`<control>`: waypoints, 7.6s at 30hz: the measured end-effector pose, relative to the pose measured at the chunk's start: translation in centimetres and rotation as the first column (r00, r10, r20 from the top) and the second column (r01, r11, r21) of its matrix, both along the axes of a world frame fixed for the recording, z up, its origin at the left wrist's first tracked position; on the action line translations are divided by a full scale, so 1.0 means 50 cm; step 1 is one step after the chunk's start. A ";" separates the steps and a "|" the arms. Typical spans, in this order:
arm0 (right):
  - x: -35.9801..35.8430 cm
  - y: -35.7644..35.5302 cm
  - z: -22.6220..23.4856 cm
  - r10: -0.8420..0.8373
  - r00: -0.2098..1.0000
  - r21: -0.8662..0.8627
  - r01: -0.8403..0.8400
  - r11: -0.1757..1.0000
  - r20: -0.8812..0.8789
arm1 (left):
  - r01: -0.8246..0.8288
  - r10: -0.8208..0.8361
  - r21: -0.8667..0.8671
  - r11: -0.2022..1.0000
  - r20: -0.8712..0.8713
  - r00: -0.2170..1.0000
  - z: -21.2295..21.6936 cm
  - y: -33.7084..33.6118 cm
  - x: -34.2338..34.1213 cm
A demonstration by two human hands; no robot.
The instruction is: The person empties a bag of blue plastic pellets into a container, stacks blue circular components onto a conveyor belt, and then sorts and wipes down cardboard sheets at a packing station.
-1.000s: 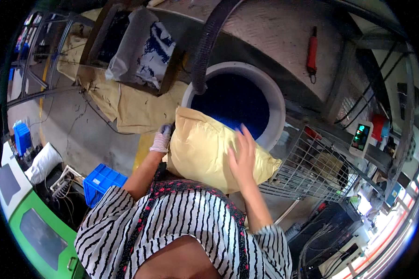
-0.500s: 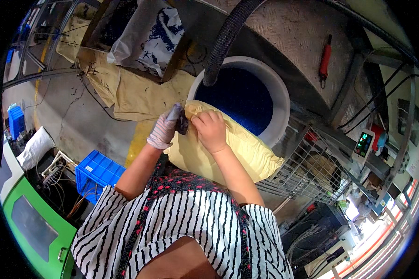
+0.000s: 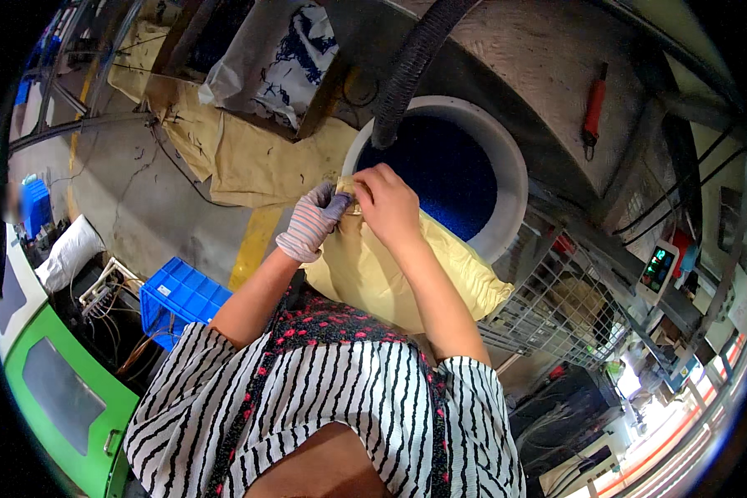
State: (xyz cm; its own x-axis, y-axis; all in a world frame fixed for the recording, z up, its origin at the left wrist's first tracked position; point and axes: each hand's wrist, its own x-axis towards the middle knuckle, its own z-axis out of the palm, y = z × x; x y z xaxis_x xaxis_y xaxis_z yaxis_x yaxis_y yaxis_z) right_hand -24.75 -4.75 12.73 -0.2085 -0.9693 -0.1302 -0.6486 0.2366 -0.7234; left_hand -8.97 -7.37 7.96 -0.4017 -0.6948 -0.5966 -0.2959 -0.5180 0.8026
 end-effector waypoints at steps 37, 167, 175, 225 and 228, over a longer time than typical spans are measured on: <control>-0.099 -0.052 -0.035 0.048 0.841 0.356 -0.279 0.892 0.539 | 0.302 -0.312 -0.200 0.932 -0.022 0.950 0.015 -0.025 -0.028; 0.028 -0.038 -0.095 -0.036 0.985 -0.187 0.067 0.980 0.167 | -0.204 0.119 -0.226 0.953 -0.339 0.933 -0.068 -0.057 -0.024; 0.018 -0.036 -0.097 -0.029 0.969 -0.133 0.063 0.989 0.246 | -0.256 0.274 0.107 0.961 -0.499 0.822 -0.085 -0.039 -0.018; 0.015 -0.051 -0.031 -0.253 0.498 0.029 0.413 0.910 0.829 | 0.058 -0.092 -0.216 0.975 -0.155 0.984 -0.017 -0.014 0.000; 0.013 -0.039 -0.014 -0.175 0.353 0.034 0.372 0.928 0.919 | 0.035 -0.052 -0.315 0.949 -0.044 0.998 -0.023 0.011 -0.024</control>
